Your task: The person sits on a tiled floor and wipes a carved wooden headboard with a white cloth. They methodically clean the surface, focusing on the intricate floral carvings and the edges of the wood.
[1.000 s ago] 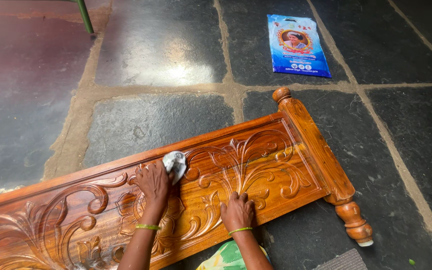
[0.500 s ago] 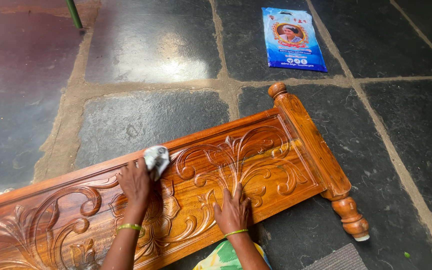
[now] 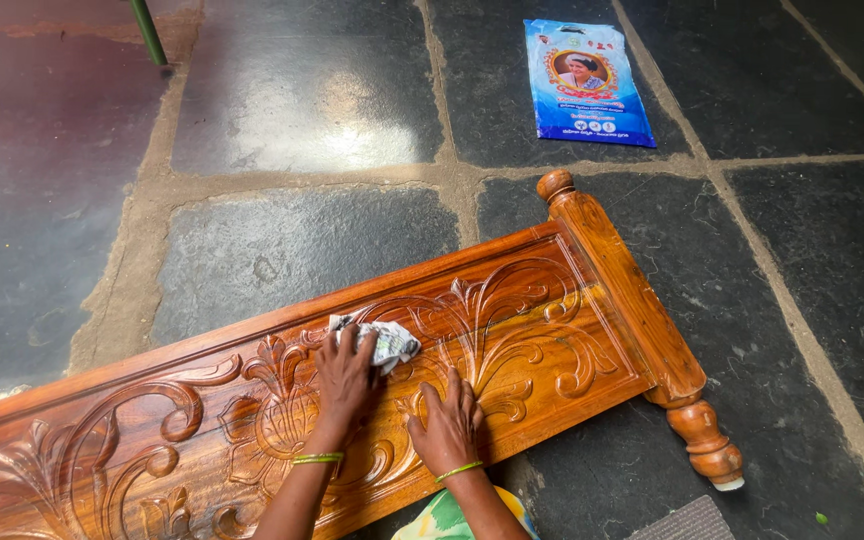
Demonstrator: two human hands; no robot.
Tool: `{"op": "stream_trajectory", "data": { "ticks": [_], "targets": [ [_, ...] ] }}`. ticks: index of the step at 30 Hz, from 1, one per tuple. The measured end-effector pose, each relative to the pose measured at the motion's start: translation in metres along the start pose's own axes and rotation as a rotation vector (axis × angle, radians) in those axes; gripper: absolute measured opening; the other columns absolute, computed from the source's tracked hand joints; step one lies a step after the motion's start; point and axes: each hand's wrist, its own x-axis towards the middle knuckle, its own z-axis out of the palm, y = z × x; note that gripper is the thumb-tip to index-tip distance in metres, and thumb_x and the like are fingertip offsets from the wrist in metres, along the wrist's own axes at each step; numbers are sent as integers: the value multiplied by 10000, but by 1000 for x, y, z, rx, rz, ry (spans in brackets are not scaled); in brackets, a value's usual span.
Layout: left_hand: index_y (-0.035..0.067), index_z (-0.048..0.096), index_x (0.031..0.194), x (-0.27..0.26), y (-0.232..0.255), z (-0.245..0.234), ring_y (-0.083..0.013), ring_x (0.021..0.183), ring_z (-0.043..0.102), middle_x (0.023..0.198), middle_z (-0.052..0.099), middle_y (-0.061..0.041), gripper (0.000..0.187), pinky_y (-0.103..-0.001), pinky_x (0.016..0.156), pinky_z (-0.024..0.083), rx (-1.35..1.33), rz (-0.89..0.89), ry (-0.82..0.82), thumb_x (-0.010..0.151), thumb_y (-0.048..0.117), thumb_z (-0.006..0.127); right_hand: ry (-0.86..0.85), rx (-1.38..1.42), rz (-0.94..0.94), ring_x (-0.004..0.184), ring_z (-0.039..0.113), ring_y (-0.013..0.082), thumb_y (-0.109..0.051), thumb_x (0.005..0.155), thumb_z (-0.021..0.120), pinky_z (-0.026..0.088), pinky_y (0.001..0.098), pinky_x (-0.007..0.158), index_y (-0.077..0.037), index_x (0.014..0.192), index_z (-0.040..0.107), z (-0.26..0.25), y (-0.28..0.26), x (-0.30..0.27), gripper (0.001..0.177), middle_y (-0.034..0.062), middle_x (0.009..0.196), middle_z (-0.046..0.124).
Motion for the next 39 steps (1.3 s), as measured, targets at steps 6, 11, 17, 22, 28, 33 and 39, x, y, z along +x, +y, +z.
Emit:
{"op": "stream_trajectory", "data": {
  "ticks": [6, 11, 17, 22, 28, 33, 39],
  "targets": [
    [116, 613, 1332, 37, -12, 33, -290, 1106, 543, 1289, 582, -175, 393, -378, 842, 502, 16, -164, -215, 994, -80, 567, 38, 53, -17, 1464, 211, 421, -304, 856, 737, 219, 626, 1129, -125, 1363, 574, 0, 4, -1, 561, 212, 1591, 235],
    [100, 641, 1266, 68, 25, 46, -381, 1192, 535, 1295, 594, -169, 368, -457, 960, 483, -45, -111, -51, 917, -14, 605, 97, 76, 4, 1407, 297, 401, -287, 856, 744, 277, 616, 1099, -134, 1295, 626, -4, -4, 5, 480, 160, 1570, 305],
    [139, 657, 1209, 75, 75, 25, -406, 1324, 429, 1371, 553, -134, 495, -504, 1040, 402, -269, 121, -141, 723, 161, 754, 228, 127, -27, 1325, 396, 385, -242, 812, 752, 325, 580, 1054, -122, 1117, 712, -5, -3, 9, 330, 146, 1457, 452],
    [171, 660, 1215, 42, 71, 5, -356, 1255, 448, 1318, 581, -80, 493, -488, 1053, 385, -382, 208, -193, 733, 150, 759, 337, 177, -70, 1172, 532, 347, -183, 763, 729, 405, 479, 1018, -82, 828, 766, -7, 8, 10, 125, 125, 1221, 631],
    [163, 623, 1243, 2, 67, -11, -351, 1141, 477, 1292, 568, -97, 510, -468, 931, 407, -404, 124, -171, 748, 171, 749, 323, 270, -93, 1070, 581, 303, -175, 747, 714, 445, 430, 1000, -52, 740, 761, -2, 12, 5, 133, 132, 1044, 690],
    [130, 601, 1269, -49, 76, -32, -332, 1165, 471, 1288, 562, -112, 531, -468, 987, 399, -384, -3, -132, 762, 134, 759, 408, 227, -95, 1014, 585, 322, -176, 811, 679, 439, 447, 944, -59, 991, 671, -3, 22, 11, 215, 161, 1045, 658],
    [99, 455, 1431, -96, 69, -43, -333, 1179, 509, 1304, 547, -150, 750, -454, 1051, 407, -715, -334, -87, 750, 89, 771, 251, 297, -256, 1119, 612, 345, -140, 903, 607, 445, 473, 1000, -79, 1205, 626, 14, 15, 5, 309, 131, 1173, 692]
  ]
}}
